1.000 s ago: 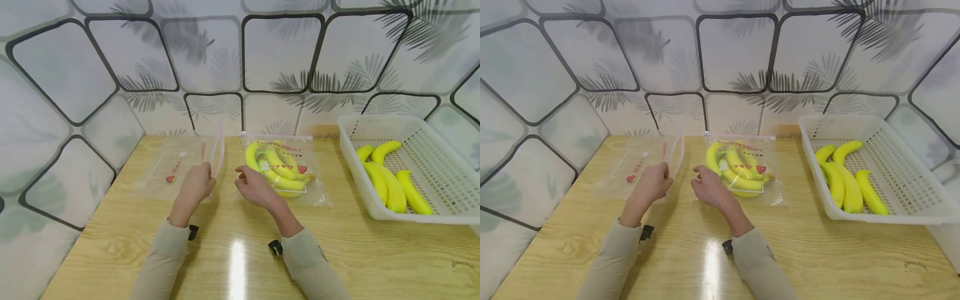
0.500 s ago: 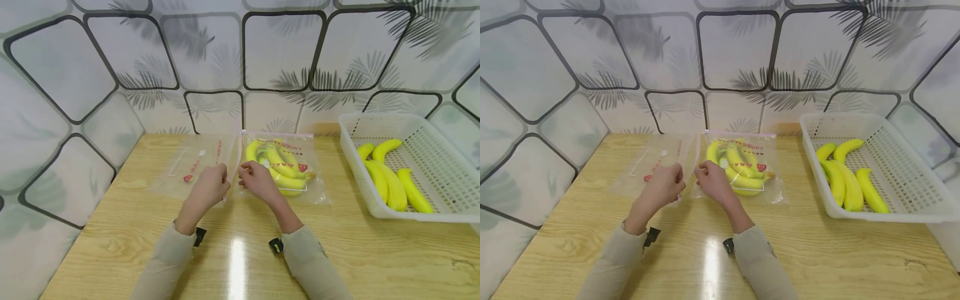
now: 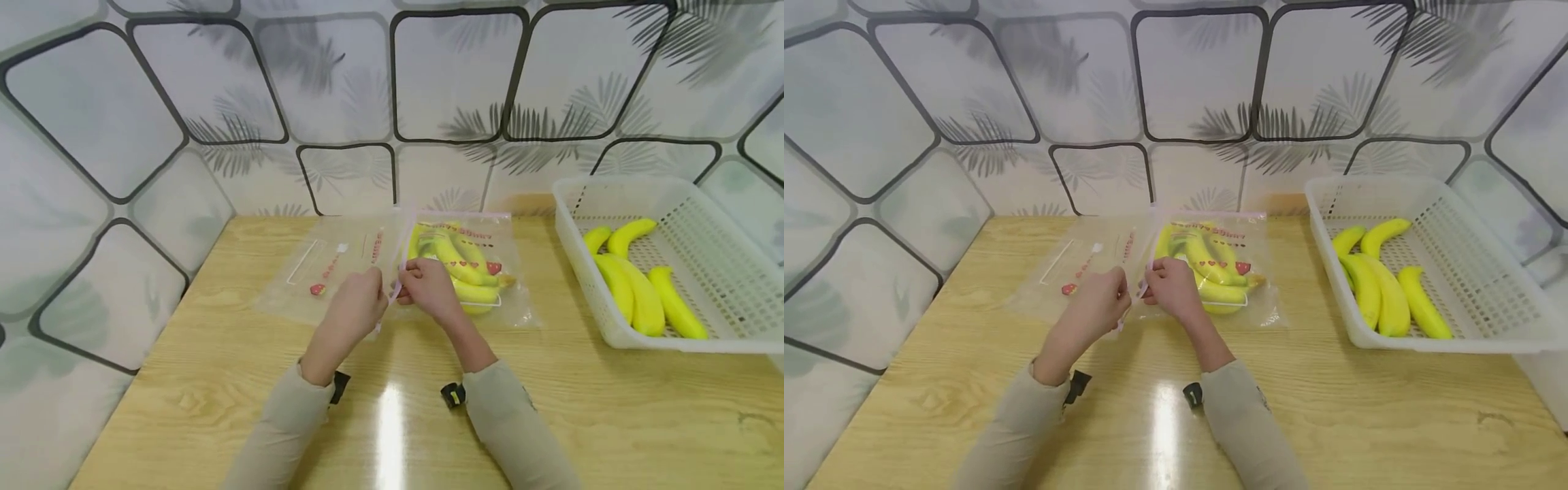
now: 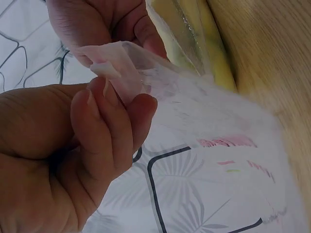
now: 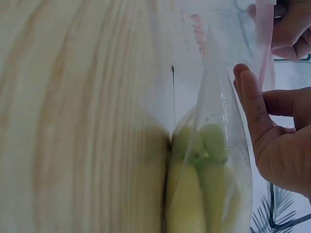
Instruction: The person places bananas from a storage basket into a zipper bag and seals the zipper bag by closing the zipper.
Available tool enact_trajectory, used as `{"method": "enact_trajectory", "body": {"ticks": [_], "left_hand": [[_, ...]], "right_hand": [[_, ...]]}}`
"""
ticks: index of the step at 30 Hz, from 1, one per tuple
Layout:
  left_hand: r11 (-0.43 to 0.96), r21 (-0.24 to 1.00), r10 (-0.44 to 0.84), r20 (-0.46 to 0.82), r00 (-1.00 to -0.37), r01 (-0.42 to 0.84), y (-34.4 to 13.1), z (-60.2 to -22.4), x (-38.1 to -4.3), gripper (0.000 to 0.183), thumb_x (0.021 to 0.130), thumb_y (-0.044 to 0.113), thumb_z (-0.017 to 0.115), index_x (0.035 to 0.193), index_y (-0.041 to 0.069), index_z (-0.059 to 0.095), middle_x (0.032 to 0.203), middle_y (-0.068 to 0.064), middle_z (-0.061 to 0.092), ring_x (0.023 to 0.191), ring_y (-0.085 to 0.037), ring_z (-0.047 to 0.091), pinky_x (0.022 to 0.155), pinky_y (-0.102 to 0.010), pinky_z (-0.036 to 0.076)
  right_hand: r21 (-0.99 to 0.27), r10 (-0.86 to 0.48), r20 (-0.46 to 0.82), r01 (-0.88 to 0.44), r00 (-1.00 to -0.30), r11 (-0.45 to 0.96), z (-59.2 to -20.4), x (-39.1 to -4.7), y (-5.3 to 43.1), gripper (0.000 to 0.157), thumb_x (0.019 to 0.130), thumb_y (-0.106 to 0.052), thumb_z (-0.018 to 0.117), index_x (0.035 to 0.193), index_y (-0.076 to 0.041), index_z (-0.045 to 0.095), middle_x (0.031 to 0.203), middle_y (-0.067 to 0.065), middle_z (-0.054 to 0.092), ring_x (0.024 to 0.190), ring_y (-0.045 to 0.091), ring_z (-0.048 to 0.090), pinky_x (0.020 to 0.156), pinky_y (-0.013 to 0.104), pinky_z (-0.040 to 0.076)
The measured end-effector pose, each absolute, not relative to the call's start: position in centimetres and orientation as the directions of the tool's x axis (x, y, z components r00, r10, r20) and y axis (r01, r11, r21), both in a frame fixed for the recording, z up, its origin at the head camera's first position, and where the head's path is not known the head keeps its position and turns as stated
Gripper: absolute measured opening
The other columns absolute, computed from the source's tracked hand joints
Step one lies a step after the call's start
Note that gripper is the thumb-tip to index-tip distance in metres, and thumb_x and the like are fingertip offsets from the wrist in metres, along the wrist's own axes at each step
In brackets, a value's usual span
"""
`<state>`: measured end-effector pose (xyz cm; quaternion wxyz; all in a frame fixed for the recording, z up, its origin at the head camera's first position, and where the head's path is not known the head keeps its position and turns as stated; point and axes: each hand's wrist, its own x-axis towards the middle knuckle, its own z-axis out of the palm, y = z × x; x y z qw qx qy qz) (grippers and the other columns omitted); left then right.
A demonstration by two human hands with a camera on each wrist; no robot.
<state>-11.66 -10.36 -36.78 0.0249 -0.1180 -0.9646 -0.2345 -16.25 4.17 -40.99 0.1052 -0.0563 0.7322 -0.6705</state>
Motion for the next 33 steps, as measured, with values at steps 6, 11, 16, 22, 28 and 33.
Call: {"method": "enact_trajectory", "body": {"ticks": [6, 11, 16, 22, 28, 33], "left_hand": [[0.862, 0.47, 0.159, 0.109, -0.981, 0.192, -8.9, -37.2, -12.8, 0.012, 0.092, 0.003, 0.06, 0.084, 0.001, 0.052, 0.063, -0.007, 0.05, 0.054, -0.018, 0.044, 0.046, -0.027, 0.034], [0.857, 0.485, 0.113, 0.152, -0.982, 0.174, -8.2, -36.7, -13.9, 0.008, 0.088, -0.003, 0.057, 0.083, 0.001, 0.051, 0.063, -0.008, 0.049, 0.055, -0.019, 0.044, 0.046, -0.029, 0.035], [0.885, 0.424, 0.081, 0.265, -0.961, 0.192, -7.7, -36.4, -14.1, 0.01, 0.087, -0.002, 0.058, 0.085, 0.001, 0.049, 0.058, -0.008, 0.046, 0.049, -0.021, 0.045, 0.041, -0.033, 0.035], [0.943, 0.201, 0.152, 0.454, -0.878, 0.267, -6.9, -36.9, -13.8, 0.017, 0.089, 0.004, 0.067, 0.086, 0.003, 0.051, 0.052, -0.006, 0.045, 0.041, -0.015, 0.039, 0.036, -0.027, 0.031], [0.949, -0.005, 0.241, 0.653, -0.718, 0.314, -6.6, -37.8, -13.6, 0.022, 0.083, 0.003, 0.074, 0.079, 0.005, 0.053, 0.048, -0.001, 0.039, 0.042, -0.007, 0.016, 0.04, -0.02, 0.014], [0.944, -0.012, 0.233, 0.736, -0.636, 0.331, -6.9, -37.8, -13.6, 0.026, 0.079, 0.001, 0.075, 0.076, 0.006, 0.05, 0.048, -0.002, 0.039, 0.045, -0.008, 0.013, 0.038, -0.021, 0.016]], "right_hand": [[-0.991, -0.223, -0.096, 0.073, -0.97, 0.111, -41.0, -16.0, 4.8, 0.023, 0.094, 0.002, 0.053, 0.111, 0.013, 0.062, 0.074, 0.016, 0.069, 0.06, 0.012, 0.065, 0.059, 0.03, 0.06], [-0.991, -0.188, -0.094, 0.074, -0.978, 0.113, -40.8, -16.5, 5.6, 0.022, 0.095, 0.0, 0.054, 0.109, 0.014, 0.064, 0.076, 0.018, 0.07, 0.059, 0.013, 0.066, 0.057, 0.029, 0.06], [-0.987, -0.154, -0.122, 0.103, -0.981, 0.124, -40.2, -17.0, 6.3, 0.025, 0.098, -0.006, 0.056, 0.107, 0.016, 0.065, 0.077, 0.018, 0.072, 0.058, 0.013, 0.067, 0.057, 0.03, 0.06], [-0.986, -0.137, -0.135, 0.12, -0.981, 0.118, -39.9, -17.2, 6.4, 0.025, 0.097, -0.004, 0.056, 0.103, 0.018, 0.065, 0.069, 0.012, 0.068, 0.053, 0.011, 0.065, 0.055, 0.028, 0.059], [-0.986, -0.109, -0.138, 0.127, -0.984, 0.109, -40.0, -17.2, 6.1, 0.021, 0.094, 0.0, 0.054, 0.099, 0.016, 0.067, 0.067, 0.013, 0.066, 0.051, 0.01, 0.064, 0.052, 0.027, 0.058], [-0.986, -0.098, -0.14, 0.13, -0.985, 0.106, -40.2, -17.2, 6.2, 0.023, 0.095, -0.001, 0.054, 0.102, 0.017, 0.067, 0.067, 0.011, 0.066, 0.052, 0.01, 0.064, 0.053, 0.026, 0.058]]}}
